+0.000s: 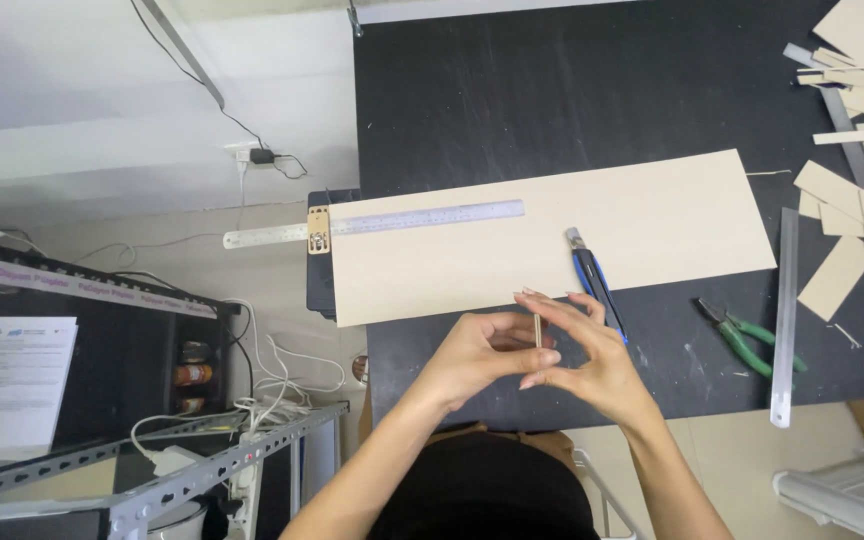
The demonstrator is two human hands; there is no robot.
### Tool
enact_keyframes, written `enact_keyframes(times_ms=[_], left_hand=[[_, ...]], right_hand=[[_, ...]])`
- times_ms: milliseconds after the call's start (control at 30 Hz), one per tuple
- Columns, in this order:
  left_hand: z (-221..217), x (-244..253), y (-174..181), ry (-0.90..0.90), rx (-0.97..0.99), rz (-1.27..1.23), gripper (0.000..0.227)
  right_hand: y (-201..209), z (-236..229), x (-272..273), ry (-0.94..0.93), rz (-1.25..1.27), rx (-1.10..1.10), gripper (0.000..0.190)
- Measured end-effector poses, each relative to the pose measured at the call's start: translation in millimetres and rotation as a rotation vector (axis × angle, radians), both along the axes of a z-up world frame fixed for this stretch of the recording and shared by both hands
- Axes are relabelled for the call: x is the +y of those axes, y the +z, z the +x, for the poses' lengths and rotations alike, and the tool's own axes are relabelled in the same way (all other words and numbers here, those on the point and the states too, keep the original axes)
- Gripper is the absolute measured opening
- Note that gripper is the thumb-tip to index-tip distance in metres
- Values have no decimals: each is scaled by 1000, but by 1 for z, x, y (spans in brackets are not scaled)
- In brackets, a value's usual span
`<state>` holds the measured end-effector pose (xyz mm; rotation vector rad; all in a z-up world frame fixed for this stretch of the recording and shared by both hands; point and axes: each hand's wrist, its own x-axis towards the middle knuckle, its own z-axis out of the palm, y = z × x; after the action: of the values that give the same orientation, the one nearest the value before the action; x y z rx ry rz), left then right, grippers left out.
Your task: Measuring and cutting cardboard strips using a ruler and utility knife on a workbench
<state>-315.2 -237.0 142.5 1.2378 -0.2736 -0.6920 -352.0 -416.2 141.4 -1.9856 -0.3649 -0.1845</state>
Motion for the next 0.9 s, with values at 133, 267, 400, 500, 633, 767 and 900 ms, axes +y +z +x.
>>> enact_keyframes(times_ms=[133, 267, 400, 500, 633, 767, 900], left_hand=[[-12, 0, 10, 30, -80, 108, 61], [-17, 1, 12, -4, -116, 183, 59], [-21, -5, 15, -20, -109, 177, 64], [-26, -10, 2, -44, -128, 189, 64], [-25, -10, -1, -65, -157, 206, 66], [-15, -14, 3, 31, -58, 172, 66], [6, -29, -39, 269, 147, 148, 57]], right_hand=[[5, -10, 6, -40, 6, -32, 81], [4, -20, 4, -61, -3, -34, 79], [8, -30, 0, -64, -22, -35, 84], [8, -35, -3, -70, -9, -26, 79], [5, -34, -5, -45, 6, -11, 68], [5, -24, 7, -89, -24, -34, 77], [-19, -12, 18, -443, -97, -55, 52]])
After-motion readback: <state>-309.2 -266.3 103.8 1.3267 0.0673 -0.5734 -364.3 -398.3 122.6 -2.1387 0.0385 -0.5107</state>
